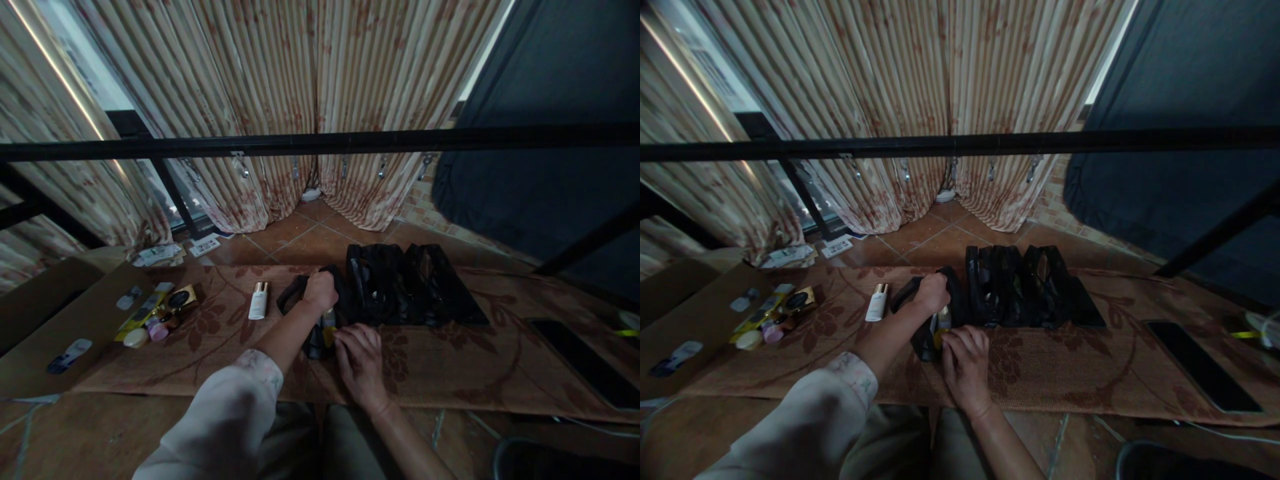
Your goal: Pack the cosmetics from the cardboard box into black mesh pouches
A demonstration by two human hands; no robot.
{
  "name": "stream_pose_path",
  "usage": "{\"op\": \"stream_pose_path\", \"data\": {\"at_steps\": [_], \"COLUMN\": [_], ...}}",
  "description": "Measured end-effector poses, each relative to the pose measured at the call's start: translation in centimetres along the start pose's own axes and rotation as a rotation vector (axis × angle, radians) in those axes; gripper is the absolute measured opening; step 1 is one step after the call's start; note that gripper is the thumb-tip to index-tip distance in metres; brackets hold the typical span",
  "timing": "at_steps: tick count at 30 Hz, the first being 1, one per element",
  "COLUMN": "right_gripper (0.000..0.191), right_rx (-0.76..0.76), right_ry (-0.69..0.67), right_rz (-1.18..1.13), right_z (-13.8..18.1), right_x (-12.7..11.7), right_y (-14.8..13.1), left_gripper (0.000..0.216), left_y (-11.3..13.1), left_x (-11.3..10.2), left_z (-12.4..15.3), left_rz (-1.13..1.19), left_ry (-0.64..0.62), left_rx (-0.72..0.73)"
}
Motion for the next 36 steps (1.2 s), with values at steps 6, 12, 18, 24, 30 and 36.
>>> {"op": "stream_pose_path", "data": {"at_steps": [6,12,18,24,30,36], "right_gripper": [0.017,0.017,0.017,0.017,0.016,0.015], "right_rx": [-0.010,-0.010,-0.021,0.001,0.011,0.000], "right_ry": [0.016,0.007,-0.009,-0.012,-0.016,-0.026], "right_rz": [-0.007,0.009,0.025,0.041,0.043,0.037], "right_z": [0.1,0.3,0.3,0.4,0.7,0.1], "right_x": [0.0,0.1,0.2,0.4,0.4,0.8], "right_y": [0.0,0.0,-0.2,0.3,0.5,-0.1], "left_gripper": [0.030,0.028,0.022,0.020,0.030,0.028], "left_y": [-1.2,-3.5,-6.2,-4.4,-3.2,-2.2], "left_x": [-1.1,-2.4,-2.9,-1.6,0.6,0.3], "left_z": [1.3,3.5,6.0,9.3,10.8,9.7], "left_rz": [0.031,0.249,0.515,0.496,0.260,0.218], "left_ry": [0.055,0.198,0.435,0.459,0.055,-0.016], "left_rx": [-0.051,-0.143,-0.255,-0.180,-0.076,-0.041]}}
Point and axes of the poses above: each hand's wrist, its own z-axis away from the middle knuckle, its own x-axis out of the palm, y = z × x, the point moved 8 cm from there along -z, towards the middle knuckle, and after that the axes turned 5 degrees about -y, right-handed, at the moved point
